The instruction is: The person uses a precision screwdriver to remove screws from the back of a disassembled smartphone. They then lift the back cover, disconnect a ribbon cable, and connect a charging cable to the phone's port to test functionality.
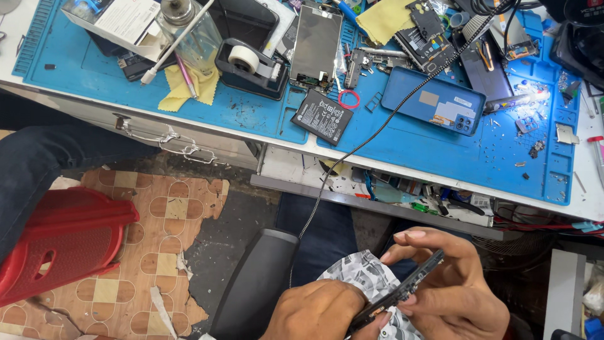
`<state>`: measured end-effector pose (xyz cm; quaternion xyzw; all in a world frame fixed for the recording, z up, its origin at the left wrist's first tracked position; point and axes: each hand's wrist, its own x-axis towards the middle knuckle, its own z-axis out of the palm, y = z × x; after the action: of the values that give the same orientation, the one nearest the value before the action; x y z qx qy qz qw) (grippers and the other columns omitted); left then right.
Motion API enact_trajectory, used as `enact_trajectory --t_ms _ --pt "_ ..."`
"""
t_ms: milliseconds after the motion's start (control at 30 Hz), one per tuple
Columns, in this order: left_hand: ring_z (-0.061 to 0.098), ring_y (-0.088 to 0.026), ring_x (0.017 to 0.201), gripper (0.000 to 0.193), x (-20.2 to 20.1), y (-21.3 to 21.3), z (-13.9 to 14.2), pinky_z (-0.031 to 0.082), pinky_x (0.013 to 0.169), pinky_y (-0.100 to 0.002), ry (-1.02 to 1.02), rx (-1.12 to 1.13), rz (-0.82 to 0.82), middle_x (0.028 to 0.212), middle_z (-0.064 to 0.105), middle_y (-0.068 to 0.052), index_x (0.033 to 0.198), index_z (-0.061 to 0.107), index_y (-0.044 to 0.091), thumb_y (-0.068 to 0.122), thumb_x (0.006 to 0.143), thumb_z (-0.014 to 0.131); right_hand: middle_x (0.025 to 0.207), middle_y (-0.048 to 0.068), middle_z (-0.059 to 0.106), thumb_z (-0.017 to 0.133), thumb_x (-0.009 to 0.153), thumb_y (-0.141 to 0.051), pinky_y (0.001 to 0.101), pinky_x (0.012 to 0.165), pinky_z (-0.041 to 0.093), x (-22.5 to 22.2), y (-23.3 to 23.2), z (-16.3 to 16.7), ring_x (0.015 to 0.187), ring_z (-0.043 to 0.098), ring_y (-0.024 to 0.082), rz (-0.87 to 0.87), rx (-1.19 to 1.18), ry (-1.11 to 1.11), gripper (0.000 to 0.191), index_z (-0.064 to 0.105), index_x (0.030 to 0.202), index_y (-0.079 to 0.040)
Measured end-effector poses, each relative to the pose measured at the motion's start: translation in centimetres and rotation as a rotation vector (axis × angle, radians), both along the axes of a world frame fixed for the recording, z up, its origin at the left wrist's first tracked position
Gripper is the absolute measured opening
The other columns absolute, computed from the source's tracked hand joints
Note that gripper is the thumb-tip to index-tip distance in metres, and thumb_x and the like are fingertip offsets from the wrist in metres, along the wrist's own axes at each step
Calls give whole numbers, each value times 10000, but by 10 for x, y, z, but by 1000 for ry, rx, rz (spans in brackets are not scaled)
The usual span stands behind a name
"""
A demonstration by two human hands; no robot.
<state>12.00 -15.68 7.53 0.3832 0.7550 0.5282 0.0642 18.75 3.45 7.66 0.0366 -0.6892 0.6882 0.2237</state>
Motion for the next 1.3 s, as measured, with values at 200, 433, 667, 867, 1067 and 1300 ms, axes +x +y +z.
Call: enact_trajectory --t_ms 200,433,667,867,1067,1300 --pt "751 -256 706 280 -2 -2 0 612 647 -379 -27 -22 -3 747 664 -110 975 704 -13 254 955 789 1398 264 565 774 923 15 503 969 633 -3 4 -4 1295 607 344 39 -42 18 93 741 982 -48" --pt "758 -278 723 253 -6 -2 -2 609 651 -396 -70 45 -30 800 694 -143 1036 689 -24 204 973 779 1381 263 571 773 929 -2 474 981 631 -9 -7 -6 1271 625 333 -28 -18 66 110 728 1021 -42" --pt "761 -304 737 207 -8 -1 -5 616 670 -407 -115 86 -51 820 703 -163 987 659 -24 154 978 765 1287 272 621 754 955 30 477 973 656 -9 -9 -4 1172 702 349 -32 -276 -30 640 427 1495 -72" --pt "746 -306 682 220 -9 -2 -2 581 611 -414 -189 39 -99 768 695 -156 994 682 -12 176 946 787 1110 192 683 775 823 67 320 885 575 -9 21 -1 1017 694 203 107 -140 -308 520 587 1307 99" --pt "766 -303 698 289 -14 -3 2 575 591 -401 -362 -21 -142 787 721 -163 1118 704 -6 206 935 773 1050 176 701 781 803 75 335 812 602 -7 31 -6 962 714 183 160 -228 -472 408 617 1174 109" --pt "784 -324 762 303 -19 1 7 591 642 -405 -384 -15 -135 830 737 -180 1152 699 5 237 965 754 923 157 751 771 812 72 311 753 580 -8 30 -18 860 710 153 164 -308 -480 329 595 1090 84"
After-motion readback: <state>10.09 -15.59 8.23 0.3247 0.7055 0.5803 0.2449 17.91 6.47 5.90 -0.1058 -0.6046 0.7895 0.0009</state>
